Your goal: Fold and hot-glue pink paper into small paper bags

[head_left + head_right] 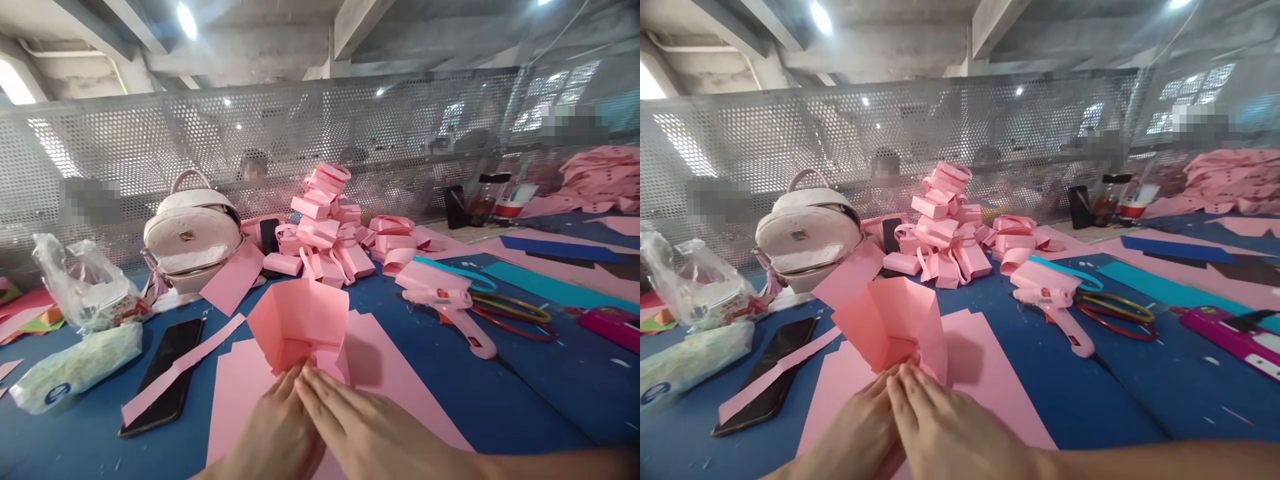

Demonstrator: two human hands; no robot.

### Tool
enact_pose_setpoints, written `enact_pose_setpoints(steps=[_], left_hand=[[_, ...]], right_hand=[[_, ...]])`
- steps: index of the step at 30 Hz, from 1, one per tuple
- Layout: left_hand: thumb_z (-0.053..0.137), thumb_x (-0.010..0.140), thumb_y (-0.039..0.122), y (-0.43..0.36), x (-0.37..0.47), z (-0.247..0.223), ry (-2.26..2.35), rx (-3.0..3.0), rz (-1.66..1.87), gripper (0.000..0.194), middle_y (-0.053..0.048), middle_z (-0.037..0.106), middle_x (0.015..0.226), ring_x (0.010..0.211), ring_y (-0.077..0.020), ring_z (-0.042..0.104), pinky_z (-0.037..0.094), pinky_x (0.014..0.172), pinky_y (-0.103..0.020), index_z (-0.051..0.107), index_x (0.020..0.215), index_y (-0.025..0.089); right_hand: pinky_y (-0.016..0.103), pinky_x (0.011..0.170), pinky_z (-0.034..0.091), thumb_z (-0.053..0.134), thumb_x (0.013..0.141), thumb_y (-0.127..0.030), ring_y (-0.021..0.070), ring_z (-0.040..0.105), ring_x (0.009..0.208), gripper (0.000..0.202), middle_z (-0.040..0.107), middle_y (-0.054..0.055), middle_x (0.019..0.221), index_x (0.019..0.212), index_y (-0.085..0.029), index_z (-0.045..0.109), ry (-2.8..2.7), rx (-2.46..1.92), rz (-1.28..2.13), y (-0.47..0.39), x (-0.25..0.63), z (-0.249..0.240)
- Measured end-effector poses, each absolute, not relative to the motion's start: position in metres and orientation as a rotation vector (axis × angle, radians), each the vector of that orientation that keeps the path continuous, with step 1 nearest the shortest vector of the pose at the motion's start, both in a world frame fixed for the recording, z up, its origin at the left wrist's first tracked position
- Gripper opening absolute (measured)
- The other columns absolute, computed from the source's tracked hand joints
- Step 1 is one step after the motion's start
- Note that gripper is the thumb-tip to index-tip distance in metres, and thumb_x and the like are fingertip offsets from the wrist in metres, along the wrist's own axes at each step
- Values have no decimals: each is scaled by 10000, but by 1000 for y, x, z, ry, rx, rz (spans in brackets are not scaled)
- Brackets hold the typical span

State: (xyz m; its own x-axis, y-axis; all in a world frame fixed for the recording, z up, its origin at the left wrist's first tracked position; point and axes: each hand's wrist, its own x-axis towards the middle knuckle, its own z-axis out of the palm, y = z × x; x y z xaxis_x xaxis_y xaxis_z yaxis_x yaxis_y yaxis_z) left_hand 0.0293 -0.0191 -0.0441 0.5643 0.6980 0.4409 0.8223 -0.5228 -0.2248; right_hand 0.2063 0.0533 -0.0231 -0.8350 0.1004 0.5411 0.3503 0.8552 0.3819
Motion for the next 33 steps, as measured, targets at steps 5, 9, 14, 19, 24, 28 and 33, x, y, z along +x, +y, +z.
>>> enact_pose_setpoints(steps=[5, 9, 14, 19, 24, 28, 33], left_hand=[[500, 996, 378, 12, 17, -48, -1187, -2371, -447, 480, -180, 714, 1283, 1118, -301, 712, 594, 913, -356, 620, 1303, 30], [524, 988, 376, 4, 21, -42, -1178, -2365, -433, 471, -187, 720, 1267, 1119, -308, 705, 577, 937, -371, 633, 1284, 26], [601, 939, 330, 2, 26, -39, -1303, -2413, -455, 304, -132, 767, 1139, 1000, -312, 724, 605, 840, -394, 718, 1112, 109], [621, 931, 280, -1, 30, -41, -1315, -2376, -509, 279, -118, 742, 1215, 1081, -313, 690, 585, 907, -413, 718, 1145, 130], [677, 904, 389, -5, 31, -34, -1378, -2428, -380, 357, -138, 751, 1166, 1026, -321, 697, 587, 889, -415, 723, 1129, 116], [658, 916, 360, -7, 31, -31, -1395, -2436, -309, 360, -152, 746, 1140, 992, -322, 694, 592, 853, -423, 709, 1158, 98], [623, 925, 320, -7, 31, -31, -1385, -2412, -296, 358, -150, 742, 1131, 989, -329, 688, 594, 824, -419, 699, 1192, 93]], right_hand=[[366, 915, 599, 509, 579, -118, 297, 646, 1195, 693, 674, 200, 1334, 1248, -9, 656, -2636, -434, -699, 68, 224, -38], [353, 978, 564, 499, 623, -103, 273, 606, 1248, 649, 675, 185, 1338, 1249, -38, 660, -2658, -414, -703, 74, 220, -42], [410, 998, 529, 485, 734, -56, 328, 611, 1210, 473, 689, 237, 1255, 1159, 1, 684, -2609, -428, -861, 73, 191, -47], [454, 908, 531, 576, 747, -66, 369, 622, 1117, 368, 697, 238, 1195, 1089, -55, 713, -2701, -630, -930, 72, 172, -43], [379, 640, 504, 619, 721, 19, 289, 629, 806, 207, 685, 124, 830, 846, -124, 702, -2854, -660, -839, 79, 161, -19], [344, 557, 442, 592, 770, 52, 249, 593, 739, 213, 643, 89, 785, 799, -147, 660, -2858, -670, -749, 87, 155, -12], [333, 568, 415, 601, 821, 32, 231, 576, 742, 204, 613, 67, 746, 755, -159, 623, -2836, -604, -716, 94, 159, -14]])
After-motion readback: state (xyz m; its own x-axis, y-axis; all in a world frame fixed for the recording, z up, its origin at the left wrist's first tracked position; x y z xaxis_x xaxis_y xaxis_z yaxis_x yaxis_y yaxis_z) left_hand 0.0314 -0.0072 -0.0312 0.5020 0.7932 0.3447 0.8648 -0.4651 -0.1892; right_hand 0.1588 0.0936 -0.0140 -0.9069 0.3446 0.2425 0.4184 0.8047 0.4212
